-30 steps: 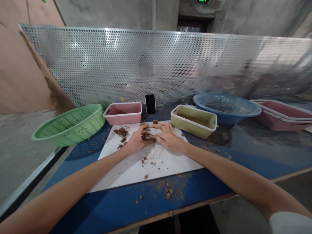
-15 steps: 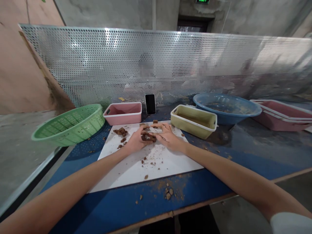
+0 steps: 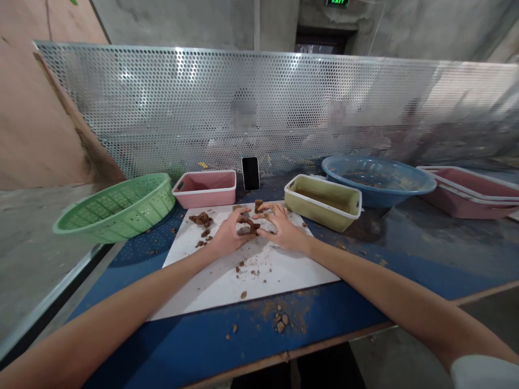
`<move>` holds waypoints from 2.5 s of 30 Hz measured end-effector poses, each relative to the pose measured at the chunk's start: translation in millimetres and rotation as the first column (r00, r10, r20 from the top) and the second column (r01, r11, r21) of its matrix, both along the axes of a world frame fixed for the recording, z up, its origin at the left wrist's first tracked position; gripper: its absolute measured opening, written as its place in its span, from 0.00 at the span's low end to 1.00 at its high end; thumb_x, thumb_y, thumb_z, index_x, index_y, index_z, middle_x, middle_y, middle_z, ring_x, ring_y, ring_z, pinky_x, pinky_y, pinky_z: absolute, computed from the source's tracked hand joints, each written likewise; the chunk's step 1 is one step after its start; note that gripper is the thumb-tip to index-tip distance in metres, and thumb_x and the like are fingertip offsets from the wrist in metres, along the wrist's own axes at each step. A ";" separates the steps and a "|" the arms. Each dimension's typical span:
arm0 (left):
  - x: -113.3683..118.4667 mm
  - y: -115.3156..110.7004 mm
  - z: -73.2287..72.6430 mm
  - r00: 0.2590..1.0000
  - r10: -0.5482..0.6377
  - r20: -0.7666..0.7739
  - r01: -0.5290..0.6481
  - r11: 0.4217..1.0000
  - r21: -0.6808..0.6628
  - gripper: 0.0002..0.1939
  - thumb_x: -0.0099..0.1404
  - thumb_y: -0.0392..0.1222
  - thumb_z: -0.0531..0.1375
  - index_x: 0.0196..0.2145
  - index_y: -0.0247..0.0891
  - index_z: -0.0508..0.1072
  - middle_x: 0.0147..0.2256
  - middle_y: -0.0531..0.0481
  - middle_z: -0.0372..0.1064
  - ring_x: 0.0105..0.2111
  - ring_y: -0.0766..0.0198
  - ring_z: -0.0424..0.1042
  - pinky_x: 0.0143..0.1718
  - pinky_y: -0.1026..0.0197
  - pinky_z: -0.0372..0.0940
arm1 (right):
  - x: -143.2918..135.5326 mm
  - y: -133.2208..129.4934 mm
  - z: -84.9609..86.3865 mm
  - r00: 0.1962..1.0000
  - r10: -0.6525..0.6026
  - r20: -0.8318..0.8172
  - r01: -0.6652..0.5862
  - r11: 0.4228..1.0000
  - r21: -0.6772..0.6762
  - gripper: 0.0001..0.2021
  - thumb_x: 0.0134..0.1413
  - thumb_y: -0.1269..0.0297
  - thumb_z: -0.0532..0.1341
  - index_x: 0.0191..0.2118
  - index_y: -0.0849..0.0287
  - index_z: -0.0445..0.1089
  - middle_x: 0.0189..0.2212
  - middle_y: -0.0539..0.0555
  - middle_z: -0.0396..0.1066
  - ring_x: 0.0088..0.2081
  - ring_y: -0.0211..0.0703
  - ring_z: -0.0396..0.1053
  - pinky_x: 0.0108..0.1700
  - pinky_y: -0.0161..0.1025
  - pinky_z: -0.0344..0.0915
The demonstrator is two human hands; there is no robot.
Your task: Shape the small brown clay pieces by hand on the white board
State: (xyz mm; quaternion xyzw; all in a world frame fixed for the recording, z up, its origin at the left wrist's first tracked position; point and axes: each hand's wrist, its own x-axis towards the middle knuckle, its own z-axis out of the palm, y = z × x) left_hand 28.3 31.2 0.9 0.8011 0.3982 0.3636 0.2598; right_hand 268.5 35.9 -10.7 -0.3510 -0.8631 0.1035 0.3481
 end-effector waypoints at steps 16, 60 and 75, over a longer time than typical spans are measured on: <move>-1.9 -0.8 -7.8 0.990 0.091 -0.111 -0.056 0.956 0.287 0.33 0.66 0.40 0.70 0.65 0.43 0.66 0.55 0.43 0.75 0.62 0.47 0.70 0.63 0.41 0.67 | 0.0 8.3 -6.1 0.993 0.022 -0.112 -0.020 1.000 0.018 0.18 0.66 0.51 0.69 0.57 0.48 0.72 0.61 0.58 0.67 0.67 0.59 0.61 0.70 0.64 0.54; 8.8 5.9 -3.3 0.998 0.046 -0.036 -0.048 0.998 -0.048 0.32 0.59 0.48 0.74 0.57 0.44 0.67 0.44 0.47 0.81 0.45 0.51 0.83 0.47 0.50 0.75 | 8.7 -6.0 5.0 0.991 0.024 0.129 -0.044 0.987 0.152 0.21 0.77 0.62 0.51 0.45 0.45 0.84 0.66 0.51 0.67 0.65 0.60 0.58 0.64 0.66 0.56; 9.1 7.3 -5.6 0.996 0.062 -0.069 -0.063 0.998 -0.015 0.32 0.61 0.49 0.72 0.58 0.43 0.67 0.48 0.43 0.80 0.43 0.51 0.83 0.49 0.48 0.75 | 6.4 -5.7 1.8 0.997 -0.008 0.083 -0.001 0.994 0.107 0.19 0.76 0.61 0.52 0.52 0.42 0.83 0.69 0.50 0.66 0.67 0.62 0.56 0.66 0.71 0.56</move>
